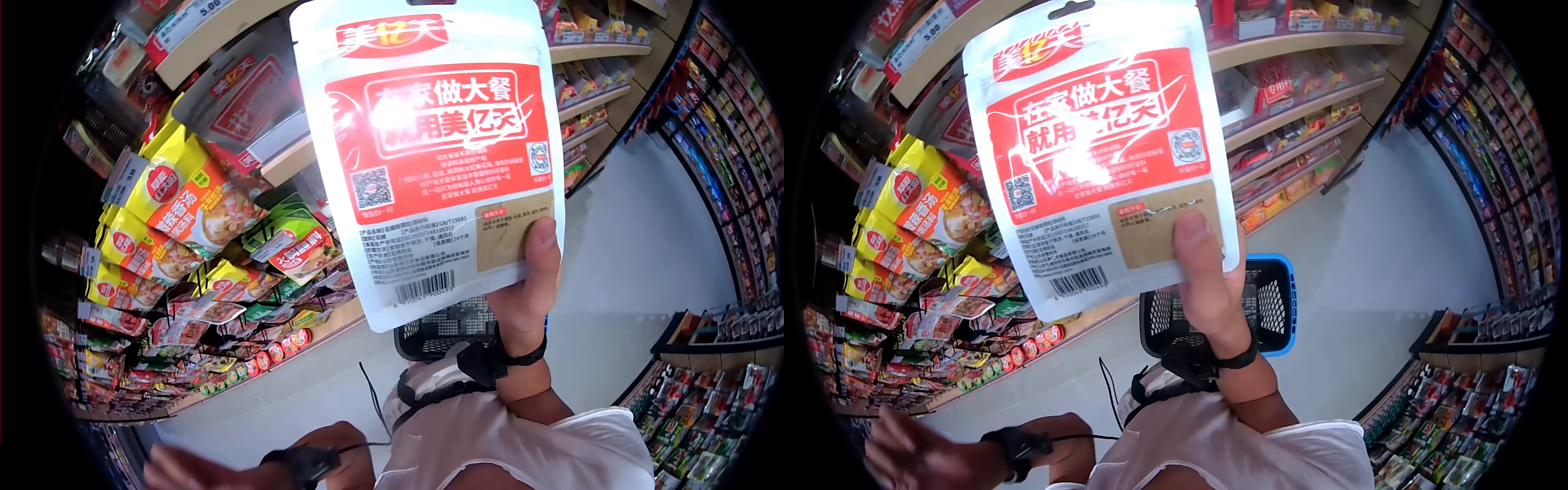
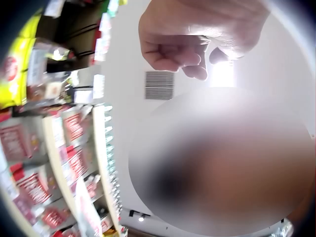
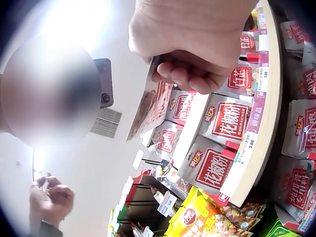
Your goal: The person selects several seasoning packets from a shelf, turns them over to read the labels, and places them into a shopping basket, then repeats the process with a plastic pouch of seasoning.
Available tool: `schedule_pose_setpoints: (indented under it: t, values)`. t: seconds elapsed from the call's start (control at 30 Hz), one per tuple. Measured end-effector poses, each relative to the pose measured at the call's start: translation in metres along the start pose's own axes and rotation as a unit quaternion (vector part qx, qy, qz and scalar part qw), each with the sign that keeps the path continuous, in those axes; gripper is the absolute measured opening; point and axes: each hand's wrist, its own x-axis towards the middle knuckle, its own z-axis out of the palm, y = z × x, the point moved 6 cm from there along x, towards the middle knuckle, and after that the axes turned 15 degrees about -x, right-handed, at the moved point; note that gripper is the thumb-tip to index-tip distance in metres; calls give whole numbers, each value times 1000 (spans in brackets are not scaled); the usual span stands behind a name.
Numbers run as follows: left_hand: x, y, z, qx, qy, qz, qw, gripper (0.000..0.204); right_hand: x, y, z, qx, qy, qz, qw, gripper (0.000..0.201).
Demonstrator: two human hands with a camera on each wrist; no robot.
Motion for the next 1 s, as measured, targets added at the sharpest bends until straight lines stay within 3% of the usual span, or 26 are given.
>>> schedule_pose_setpoints:
  t: [0.07,0.13,0.17,0.23,0.27,0.3,0.37,0.47,0.6,0.8,0.93,1.0]
  values:
    - [-26,-89,-14,20,124,-153,980,26,-8,2,6,-3,-17,-6,1000,50]
    - [-58,-149,-15,45,131,-297,945,46,-18,4,10,-21,-39,-9,999,55]
    - [-70,-141,-29,86,205,-324,919,67,-24,6,10,-59,-47,0,997,54]
    - [-90,-165,-7,-64,137,-449,881,77,-32,8,12,-106,-58,8,993,54]
    - [-93,-164,-5,-45,115,-445,887,76,-34,9,13,-115,-61,9,991,53]
    - [-82,-161,7,-63,152,-372,914,53,-36,9,14,-124,-64,9,990,53]
    - [-77,-156,11,12,100,-442,891,28,-39,8,15,-108,-52,0,993,53]
    - [-75,-153,14,6,125,-425,896,15,-40,9,17,-93,-45,-9,995,55]
    - [-74,-148,15,28,112,-428,897,18,-47,13,13,-86,34,10,996,56]
    - [-70,-144,6,66,59,-444,892,20,-33,9,-7,4,-110,-29,993,49]
    - [-74,-147,2,67,-19,-462,884,21,-31,1,5,-75,-94,11,993,31]
    - [-77,-148,-2,75,-46,-476,875,22,-29,0,5,-126,-155,-9,980,29]
